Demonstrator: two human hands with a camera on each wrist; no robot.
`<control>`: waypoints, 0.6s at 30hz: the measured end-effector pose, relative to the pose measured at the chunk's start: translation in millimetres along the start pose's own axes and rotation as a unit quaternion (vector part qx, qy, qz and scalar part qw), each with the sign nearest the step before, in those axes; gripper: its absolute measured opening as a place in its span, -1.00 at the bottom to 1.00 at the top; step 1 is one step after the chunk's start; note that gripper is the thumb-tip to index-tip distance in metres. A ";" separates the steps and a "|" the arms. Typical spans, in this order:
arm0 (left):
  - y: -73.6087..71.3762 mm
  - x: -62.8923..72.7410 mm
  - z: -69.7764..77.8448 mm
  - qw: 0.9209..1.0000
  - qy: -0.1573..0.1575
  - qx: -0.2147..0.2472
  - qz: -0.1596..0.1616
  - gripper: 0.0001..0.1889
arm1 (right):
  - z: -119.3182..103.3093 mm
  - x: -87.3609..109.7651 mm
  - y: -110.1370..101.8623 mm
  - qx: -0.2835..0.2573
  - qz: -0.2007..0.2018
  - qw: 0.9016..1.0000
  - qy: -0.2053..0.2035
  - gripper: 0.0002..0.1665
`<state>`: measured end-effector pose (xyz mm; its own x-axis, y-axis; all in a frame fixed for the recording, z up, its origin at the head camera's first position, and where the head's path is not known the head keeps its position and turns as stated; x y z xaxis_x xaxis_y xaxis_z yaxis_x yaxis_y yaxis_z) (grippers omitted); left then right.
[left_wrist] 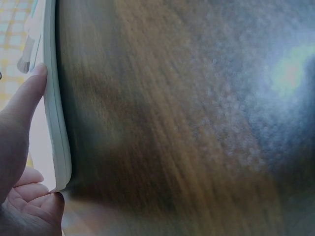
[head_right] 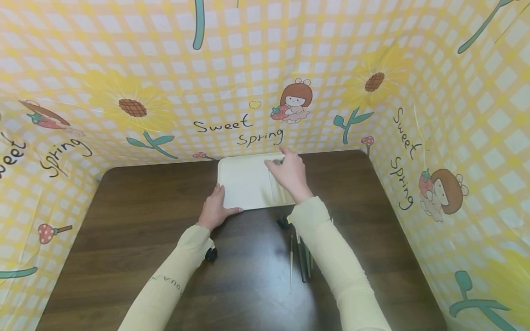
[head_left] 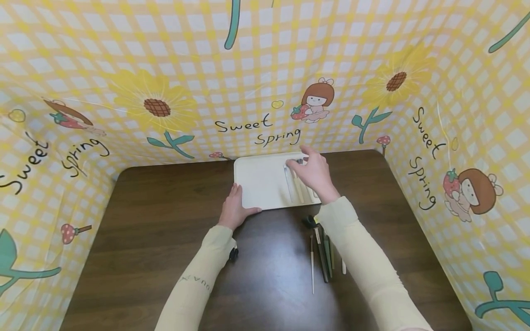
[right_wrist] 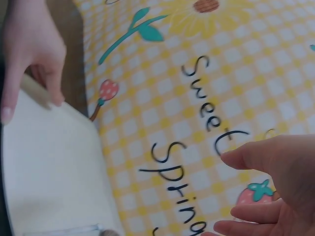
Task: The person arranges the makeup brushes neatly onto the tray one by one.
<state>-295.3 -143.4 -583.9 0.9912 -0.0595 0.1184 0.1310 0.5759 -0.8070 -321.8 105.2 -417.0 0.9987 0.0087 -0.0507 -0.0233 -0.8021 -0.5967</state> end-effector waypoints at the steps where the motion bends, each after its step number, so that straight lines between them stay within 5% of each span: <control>1: 0.4 -0.1 -0.2 1.000 -0.001 0.000 -0.001 0.25 | -1.0 2.2 -2.1 -0.001 -0.001 1.000 -0.002 -0.17; 18: 1.9 -1.2 -1.7 1.000 -0.001 0.000 -0.004 0.26 | -1.7 28.7 -15.9 0.001 -0.006 1.000 -0.024 -0.18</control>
<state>-296.2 -143.6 -586.5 0.9900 -0.0619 0.1268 0.1392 0.5754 -0.8059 -292.7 117.2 -407.6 0.9955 0.0475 -0.0817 -0.0110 -0.8005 -0.5992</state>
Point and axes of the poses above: each hand's wrist, its own x-axis away from the middle knuckle, its own y-axis out of the palm, z = x × y, the point moved 9 cm from there along -x, towards the middle knuckle, and after that the axes turned 1 degree about z, right-handed, at the moved point
